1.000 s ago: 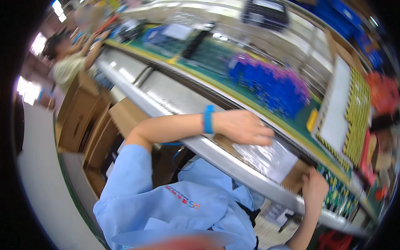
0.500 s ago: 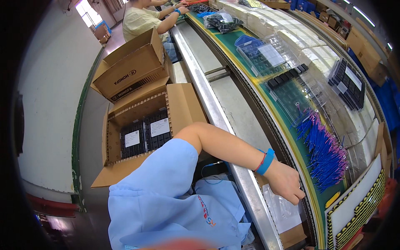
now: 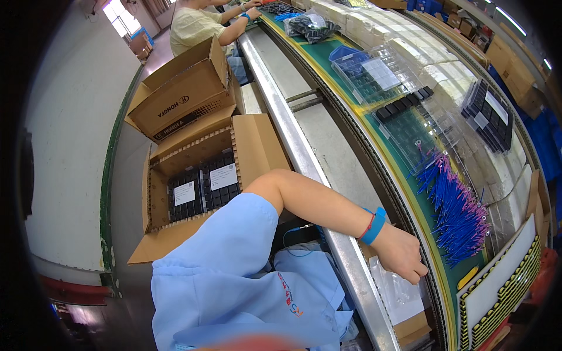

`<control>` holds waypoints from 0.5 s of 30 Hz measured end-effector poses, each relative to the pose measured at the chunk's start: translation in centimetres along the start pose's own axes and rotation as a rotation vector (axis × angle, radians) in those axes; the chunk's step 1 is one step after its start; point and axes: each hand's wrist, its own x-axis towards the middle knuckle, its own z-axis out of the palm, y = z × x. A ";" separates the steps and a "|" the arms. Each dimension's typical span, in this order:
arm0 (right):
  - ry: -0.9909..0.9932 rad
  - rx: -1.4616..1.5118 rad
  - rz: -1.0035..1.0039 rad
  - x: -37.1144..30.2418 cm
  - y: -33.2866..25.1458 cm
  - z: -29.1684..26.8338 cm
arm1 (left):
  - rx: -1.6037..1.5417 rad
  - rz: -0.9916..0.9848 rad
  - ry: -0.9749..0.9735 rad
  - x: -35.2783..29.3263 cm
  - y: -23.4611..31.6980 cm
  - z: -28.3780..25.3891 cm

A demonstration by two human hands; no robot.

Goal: Assemble electronic components onto a printed circuit board and package finished units.

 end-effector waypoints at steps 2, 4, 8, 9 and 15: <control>-0.681 -0.787 0.914 2.7 -2.3 -0.3 | -0.008 0.006 -0.001 0.3 0.0 0.2; -0.654 -0.727 0.884 1.9 -1.9 -1.5 | -0.010 -0.002 -0.011 0.1 -0.1 0.3; -0.363 -0.293 0.512 0.5 -0.7 -2.9 | -0.016 -0.003 -0.013 0.1 -0.2 0.8; -0.696 -0.624 0.929 2.5 -3.0 -3.4 | -0.036 0.020 -0.006 0.3 -0.4 1.1; -0.886 -0.054 0.674 17.3 -18.2 -3.7 | -0.050 -0.028 -0.075 0.1 -0.2 1.3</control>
